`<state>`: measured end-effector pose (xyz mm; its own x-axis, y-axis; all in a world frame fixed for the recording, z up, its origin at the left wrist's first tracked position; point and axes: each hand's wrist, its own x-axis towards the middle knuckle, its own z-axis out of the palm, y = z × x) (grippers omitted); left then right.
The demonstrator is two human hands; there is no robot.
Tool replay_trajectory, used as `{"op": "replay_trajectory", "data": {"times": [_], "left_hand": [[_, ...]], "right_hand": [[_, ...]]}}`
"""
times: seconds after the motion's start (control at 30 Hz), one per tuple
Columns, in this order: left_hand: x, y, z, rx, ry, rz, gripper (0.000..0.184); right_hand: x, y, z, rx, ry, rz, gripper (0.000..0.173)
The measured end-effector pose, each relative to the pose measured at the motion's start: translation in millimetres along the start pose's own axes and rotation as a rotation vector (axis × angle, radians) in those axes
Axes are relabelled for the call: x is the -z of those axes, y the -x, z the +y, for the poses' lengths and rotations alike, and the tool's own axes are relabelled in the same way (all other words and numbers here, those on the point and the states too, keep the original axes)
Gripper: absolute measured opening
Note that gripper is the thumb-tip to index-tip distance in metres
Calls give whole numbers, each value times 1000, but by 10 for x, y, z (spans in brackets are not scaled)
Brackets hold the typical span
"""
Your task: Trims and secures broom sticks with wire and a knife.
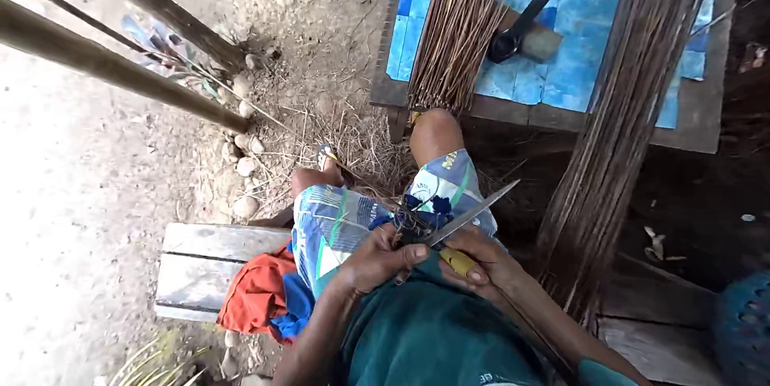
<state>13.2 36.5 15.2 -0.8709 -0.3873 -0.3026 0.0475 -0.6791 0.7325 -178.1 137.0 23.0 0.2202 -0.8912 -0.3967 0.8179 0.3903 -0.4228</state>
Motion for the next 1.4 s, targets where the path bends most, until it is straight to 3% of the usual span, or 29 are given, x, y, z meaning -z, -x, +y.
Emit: {"op": "replay_trajectory", "data": {"times": [0.1, 0.17, 0.27, 0.33, 0.4, 0.47, 0.53, 0.63, 0.77, 0.87, 0.93, 1.0, 1.07, 1.17, 1.3, 1.4], "left_hand": [[-77, -22, -63, -58, 92, 109, 10], [-35, -22, 10, -63, 95, 245, 10], [454, 51, 285, -160, 65, 444, 27], [847, 109, 447, -265, 74, 426, 34], [967, 80, 503, -278, 91, 390, 37], [689, 16, 413, -153, -12, 358, 30], [247, -62, 200, 32, -76, 212, 16], [-100, -145, -54, 47, 58, -57, 9], [113, -95, 99, -31, 133, 149, 8], [679, -33, 334, -208, 184, 306, 36], [920, -7, 423, -245, 168, 366, 40], [712, -23, 380, -134, 43, 366, 35], [264, -71, 177, 31, -14, 238, 14], [-75, -151, -28, 71, 104, 15, 3], [227, -104, 27, -61, 116, 48, 6], [628, -47, 217, -223, 113, 235, 24]], "right_hand": [[-49, -22, 1, 7, 86, 80, 9], [-78, 39, 18, 8, 286, 155, 11], [-53, 309, 152, -67, 456, 179, 13], [71, 479, 246, -107, 377, 133, 12], [116, 548, 262, -134, 202, 135, 15], [87, 496, 207, -129, 52, 148, 19], [100, 373, 147, -124, -65, 73, 19], [183, 183, 82, -116, -186, -155, 24], [46, 250, 64, -197, -29, 14, 16], [13, 464, 129, -277, 93, 149, 14], [44, 574, 153, -212, 235, 214, 13], [52, 558, 152, -27, 476, 263, 13], [19, 423, 118, 189, 703, 292, 12], [5, 253, 57, 387, 914, 249, 11], [53, 374, 144, 377, 949, 132, 12], [127, 640, 217, 257, 867, 105, 13]]}}
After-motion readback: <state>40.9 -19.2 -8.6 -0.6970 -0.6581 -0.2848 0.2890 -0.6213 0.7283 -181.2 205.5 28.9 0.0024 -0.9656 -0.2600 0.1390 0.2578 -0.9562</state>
